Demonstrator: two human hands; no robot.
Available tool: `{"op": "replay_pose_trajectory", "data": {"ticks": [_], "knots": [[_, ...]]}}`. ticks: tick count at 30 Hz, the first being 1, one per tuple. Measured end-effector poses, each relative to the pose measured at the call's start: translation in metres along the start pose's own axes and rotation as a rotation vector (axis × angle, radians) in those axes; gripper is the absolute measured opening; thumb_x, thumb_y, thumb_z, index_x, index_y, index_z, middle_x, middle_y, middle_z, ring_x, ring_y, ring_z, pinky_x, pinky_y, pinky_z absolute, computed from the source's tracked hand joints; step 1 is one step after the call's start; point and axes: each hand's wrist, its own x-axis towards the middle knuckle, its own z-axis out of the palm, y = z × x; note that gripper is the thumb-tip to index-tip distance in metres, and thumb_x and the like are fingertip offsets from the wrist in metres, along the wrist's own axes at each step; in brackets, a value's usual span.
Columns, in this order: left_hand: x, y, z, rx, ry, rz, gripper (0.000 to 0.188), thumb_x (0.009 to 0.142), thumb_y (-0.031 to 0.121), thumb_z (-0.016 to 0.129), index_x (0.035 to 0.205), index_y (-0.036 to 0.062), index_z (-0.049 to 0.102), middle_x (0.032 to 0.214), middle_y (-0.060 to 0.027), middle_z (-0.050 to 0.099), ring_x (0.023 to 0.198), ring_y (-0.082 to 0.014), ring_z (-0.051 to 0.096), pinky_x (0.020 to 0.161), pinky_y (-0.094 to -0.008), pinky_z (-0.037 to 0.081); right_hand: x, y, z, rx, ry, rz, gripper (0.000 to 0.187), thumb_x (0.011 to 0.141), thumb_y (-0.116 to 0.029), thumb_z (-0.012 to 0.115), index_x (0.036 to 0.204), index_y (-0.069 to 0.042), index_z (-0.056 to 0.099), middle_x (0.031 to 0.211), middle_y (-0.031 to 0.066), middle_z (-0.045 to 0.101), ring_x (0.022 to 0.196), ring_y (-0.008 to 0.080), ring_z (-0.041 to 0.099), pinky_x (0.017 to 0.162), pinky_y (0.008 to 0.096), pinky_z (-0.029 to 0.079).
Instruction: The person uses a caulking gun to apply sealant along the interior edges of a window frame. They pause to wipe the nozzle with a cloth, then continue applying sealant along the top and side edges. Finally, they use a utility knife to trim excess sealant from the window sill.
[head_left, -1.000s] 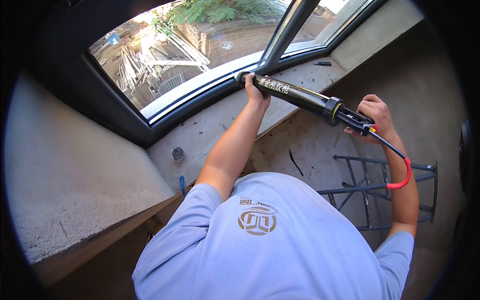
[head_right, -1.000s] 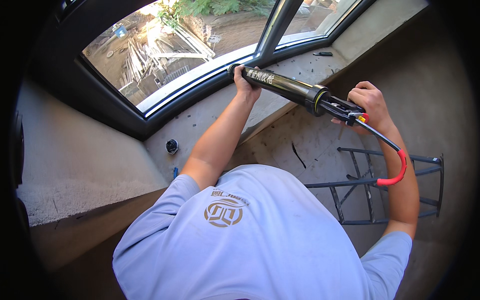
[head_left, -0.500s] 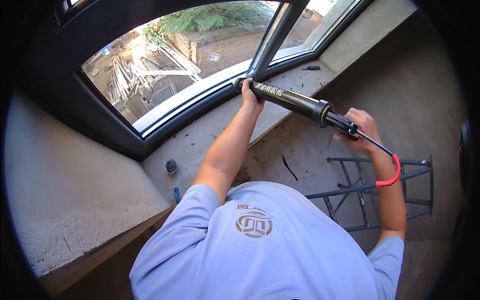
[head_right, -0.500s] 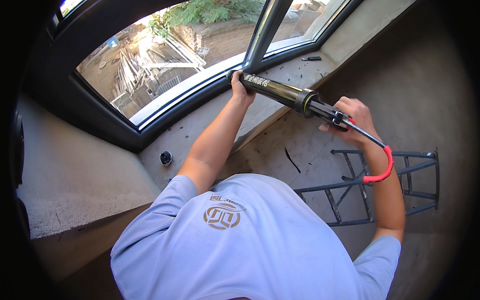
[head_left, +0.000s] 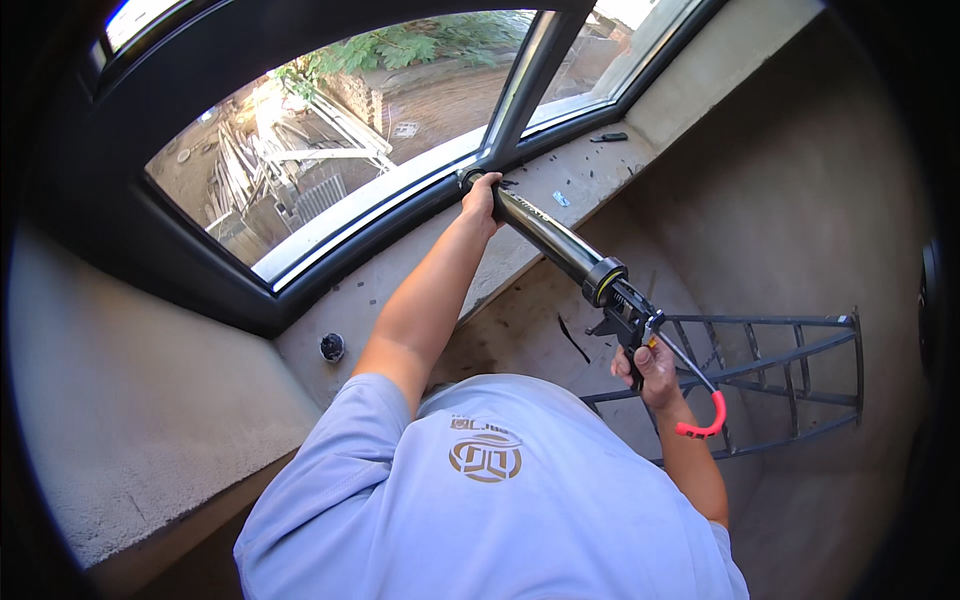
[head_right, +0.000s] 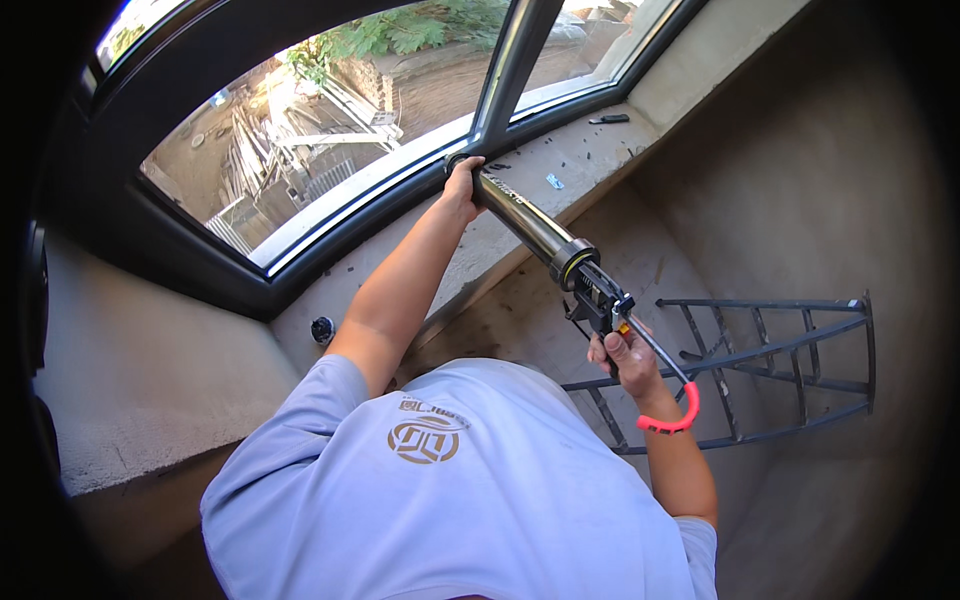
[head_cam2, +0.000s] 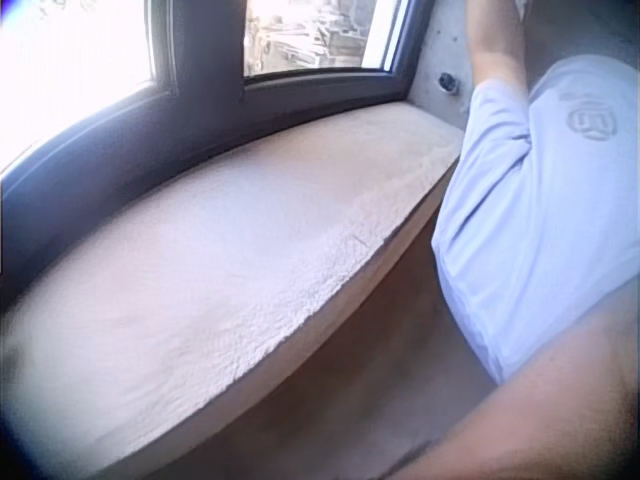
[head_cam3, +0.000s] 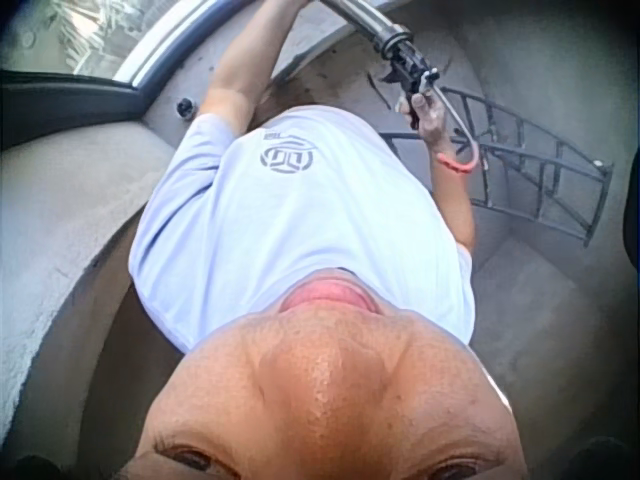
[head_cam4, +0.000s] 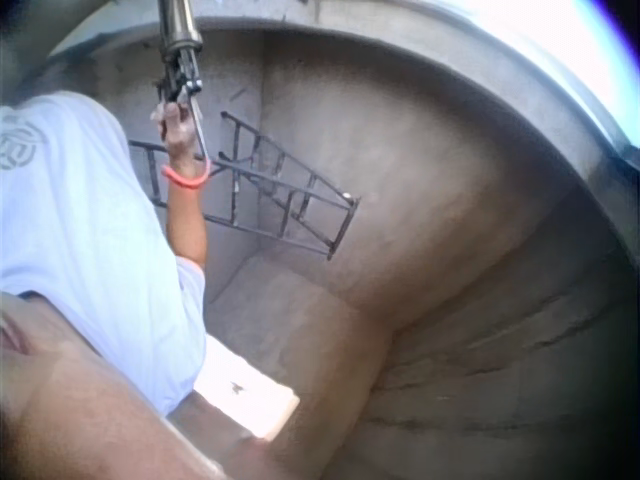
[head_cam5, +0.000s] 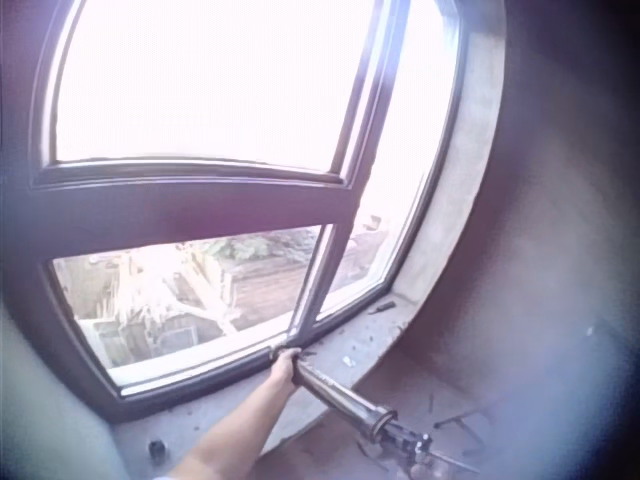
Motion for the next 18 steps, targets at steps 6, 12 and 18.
{"op": "replay_pose_trajectory", "data": {"ticks": [6,12,18], "knots": [[-0.002,-0.004,-0.001,0.119,0.106,0.018,0.049,0.083,0.034,0.079,0.118,0.0051,0.061,0.104,-0.0089,0.066,0.092,-0.0244,0.069,0.088,-0.0504,0.056,-0.014,0.029,0.035,0.176,0.090,0.050,0.050,0.098,-0.053,0.065,0.089,-0.004,0.055,0.069,0.0015,0.051,0.054,0.0099,0.050,0.065,0.0330,0.051],[-0.026,-0.018,-0.009,0.192,0.056,0.107,0.042,0.087,0.036,0.072,0.111,0.0042,0.061,0.093,-0.0072,0.065,0.084,-0.0216,0.067,0.076,-0.0454,0.054,-0.020,0.036,0.063,0.244,0.048,0.067,0.049,0.103,-0.049,0.057,0.081,-0.006,0.051,0.068,0.0016,0.048,0.055,0.0105,0.048,0.067,0.0327,0.050],[-0.037,-0.013,-0.008,0.199,0.086,0.151,0.033,0.089,0.027,0.075,0.105,0.0015,0.061,0.084,-0.0093,0.064,0.069,-0.0227,0.067,0.064,-0.0398,0.058,-0.017,0.044,0.073,0.329,-0.101,0.116,0.040,0.099,-0.042,0.068,0.096,-0.006,0.050,0.071,0.0000,0.050,0.058,0.0102,0.049,0.065,0.0316,0.051]]}}
